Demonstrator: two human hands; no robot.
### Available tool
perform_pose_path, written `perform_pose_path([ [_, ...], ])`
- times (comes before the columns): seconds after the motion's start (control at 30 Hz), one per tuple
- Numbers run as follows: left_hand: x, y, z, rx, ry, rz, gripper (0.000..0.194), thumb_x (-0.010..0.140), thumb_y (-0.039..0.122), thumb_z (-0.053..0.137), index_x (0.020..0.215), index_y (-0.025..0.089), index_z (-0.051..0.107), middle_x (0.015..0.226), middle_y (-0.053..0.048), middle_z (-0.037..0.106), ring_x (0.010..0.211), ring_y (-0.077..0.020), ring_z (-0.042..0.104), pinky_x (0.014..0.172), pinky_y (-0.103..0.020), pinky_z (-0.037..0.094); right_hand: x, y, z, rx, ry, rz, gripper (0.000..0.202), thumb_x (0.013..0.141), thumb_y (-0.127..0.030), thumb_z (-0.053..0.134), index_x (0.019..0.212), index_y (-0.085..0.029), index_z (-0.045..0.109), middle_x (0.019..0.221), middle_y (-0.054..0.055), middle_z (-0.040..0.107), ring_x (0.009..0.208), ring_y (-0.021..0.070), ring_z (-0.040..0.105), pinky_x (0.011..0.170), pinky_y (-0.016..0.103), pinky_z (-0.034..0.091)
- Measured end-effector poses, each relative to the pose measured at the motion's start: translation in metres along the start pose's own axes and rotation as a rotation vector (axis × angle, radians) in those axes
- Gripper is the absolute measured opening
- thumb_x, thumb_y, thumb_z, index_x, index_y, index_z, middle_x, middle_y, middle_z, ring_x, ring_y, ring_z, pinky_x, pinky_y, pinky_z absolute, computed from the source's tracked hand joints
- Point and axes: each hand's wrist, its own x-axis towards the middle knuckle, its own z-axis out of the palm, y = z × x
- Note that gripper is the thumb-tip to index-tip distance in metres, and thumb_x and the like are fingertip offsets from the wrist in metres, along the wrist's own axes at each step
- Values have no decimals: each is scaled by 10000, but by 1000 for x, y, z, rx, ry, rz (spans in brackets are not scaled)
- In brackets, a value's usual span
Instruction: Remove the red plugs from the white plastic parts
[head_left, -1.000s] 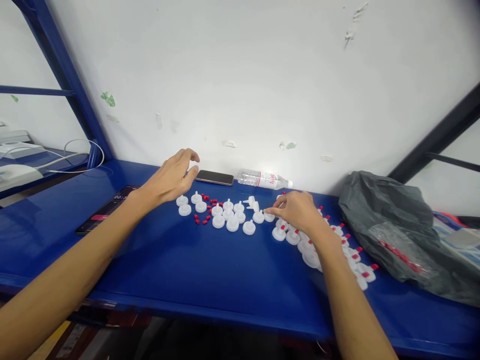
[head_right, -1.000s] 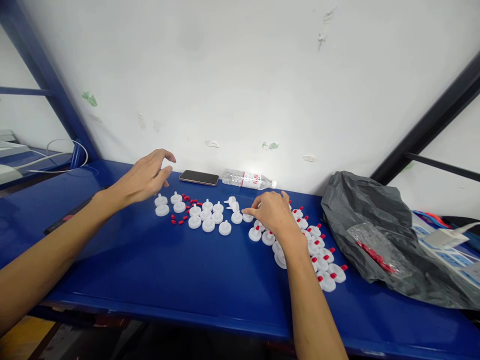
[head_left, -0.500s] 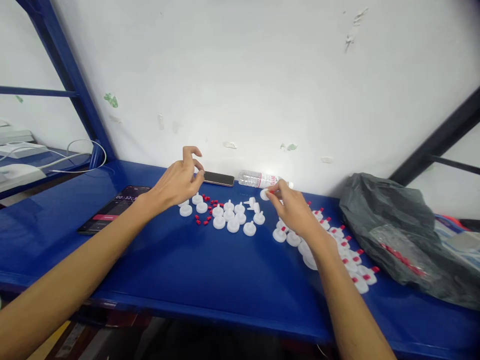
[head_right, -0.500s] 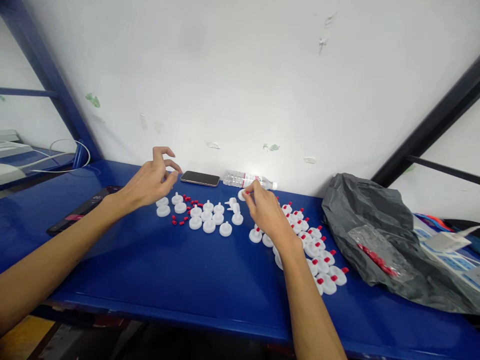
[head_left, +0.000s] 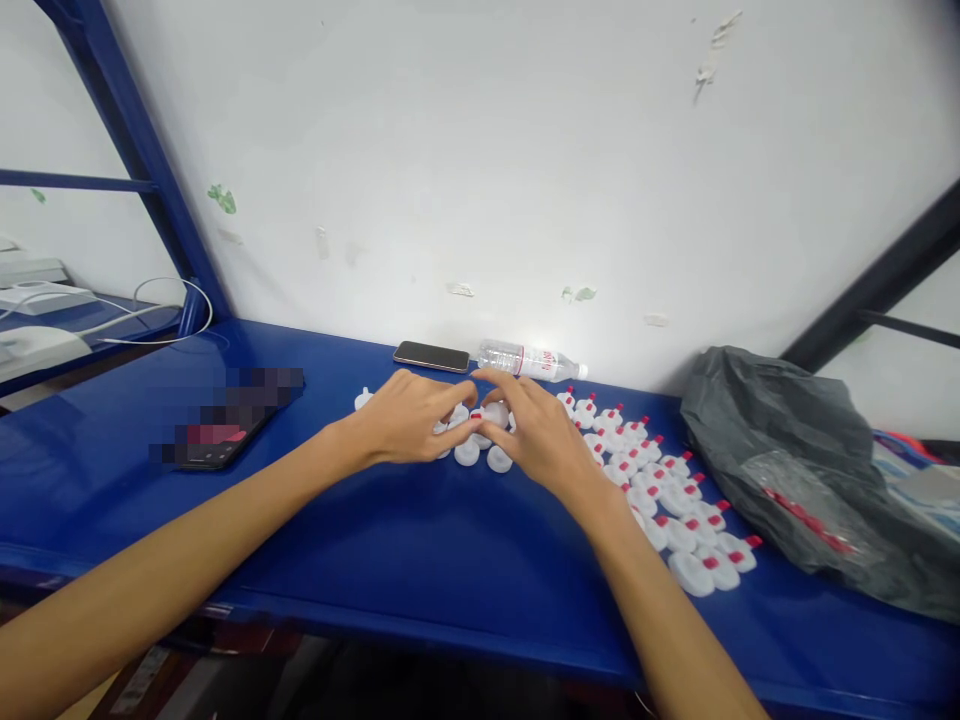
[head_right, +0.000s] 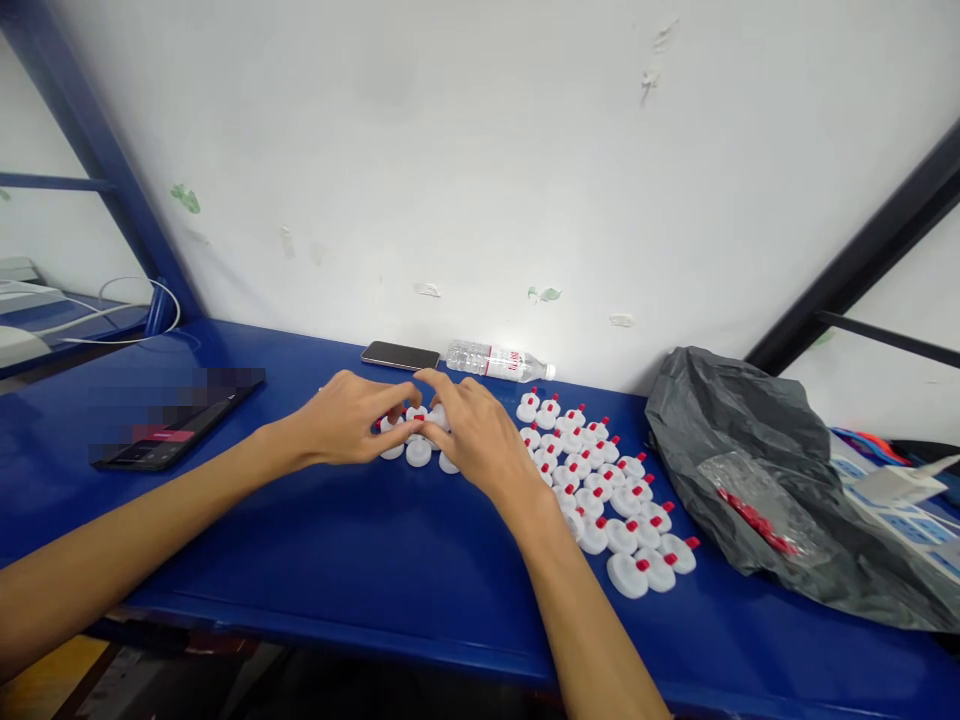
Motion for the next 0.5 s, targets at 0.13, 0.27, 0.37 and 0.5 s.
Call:
perform_pose_path([
  [0.13,-1,1,5,-14,-58,52,321,1069,348,358,987,197,629,782,-40,732,675,-184,678,544,-305,315,0,-3,0,-1,32,-21,472,957,-279,692,1395,-280,518,1076,60,729,1017,262,681,850,405,583],
  [0.27,1,-4,3,-8,26,-1,356,1080,304,293,928,189,595,755,-36,689,664,-174,637,574,-302,332,0,-1,-2,-12,69,-32,490,943,-349,722,1392,-248,552,1159,84,735,1067,276,673,924,434,561],
  [0.37,1,-7,2,-22,46,-24,353,1084,331,307,881,194,561,727,-18,645,626,-162,584,585,-300,331,0,0,-1,-59,65,-45,376,973,-372,680,1304,-200,633,1125,104,756,1013,279,691,914,436,551],
  [0.5,0,-8,2,-100,-21,7,331,1087,361,319,884,204,528,707,11,603,602,-151,547,565,-299,308,-1,-1,-2,-64,71,-47,317,1008,-375,622,1267,-195,659,1129,111,763,1006,275,700,906,432,532],
])
